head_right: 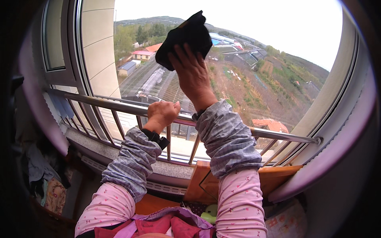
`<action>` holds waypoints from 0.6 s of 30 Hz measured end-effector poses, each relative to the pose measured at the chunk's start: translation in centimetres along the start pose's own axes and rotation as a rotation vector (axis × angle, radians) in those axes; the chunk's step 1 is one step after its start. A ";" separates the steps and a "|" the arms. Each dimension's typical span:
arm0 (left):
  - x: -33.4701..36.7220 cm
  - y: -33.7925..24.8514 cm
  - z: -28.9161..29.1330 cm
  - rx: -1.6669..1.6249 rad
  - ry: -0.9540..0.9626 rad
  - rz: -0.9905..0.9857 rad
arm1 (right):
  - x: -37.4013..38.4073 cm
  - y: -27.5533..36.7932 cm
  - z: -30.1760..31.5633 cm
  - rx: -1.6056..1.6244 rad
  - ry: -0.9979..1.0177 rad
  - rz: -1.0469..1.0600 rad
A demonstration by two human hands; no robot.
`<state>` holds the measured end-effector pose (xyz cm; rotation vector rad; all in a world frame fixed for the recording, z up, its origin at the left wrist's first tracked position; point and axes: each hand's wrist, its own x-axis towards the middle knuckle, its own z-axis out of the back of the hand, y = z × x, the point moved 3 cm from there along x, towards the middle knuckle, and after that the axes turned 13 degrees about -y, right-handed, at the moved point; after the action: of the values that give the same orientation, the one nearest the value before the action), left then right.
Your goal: The person wipes the interior glass and metal railing of a balcony window using a dark cloth. They repeatedly wipe different sections of the window and the railing, occasionally adjusting their grip and position.
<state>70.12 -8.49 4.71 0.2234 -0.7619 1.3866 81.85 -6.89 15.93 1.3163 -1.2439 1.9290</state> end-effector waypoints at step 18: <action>0.0 0.2 -0.4 -0.069 -0.032 0.007 | -5.4 -24.7 12.1 -0.564 -0.272 -0.409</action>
<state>70.10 -8.20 4.32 0.1891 -0.8366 1.3639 109.04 -5.52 22.59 1.4050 -1.3775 1.0405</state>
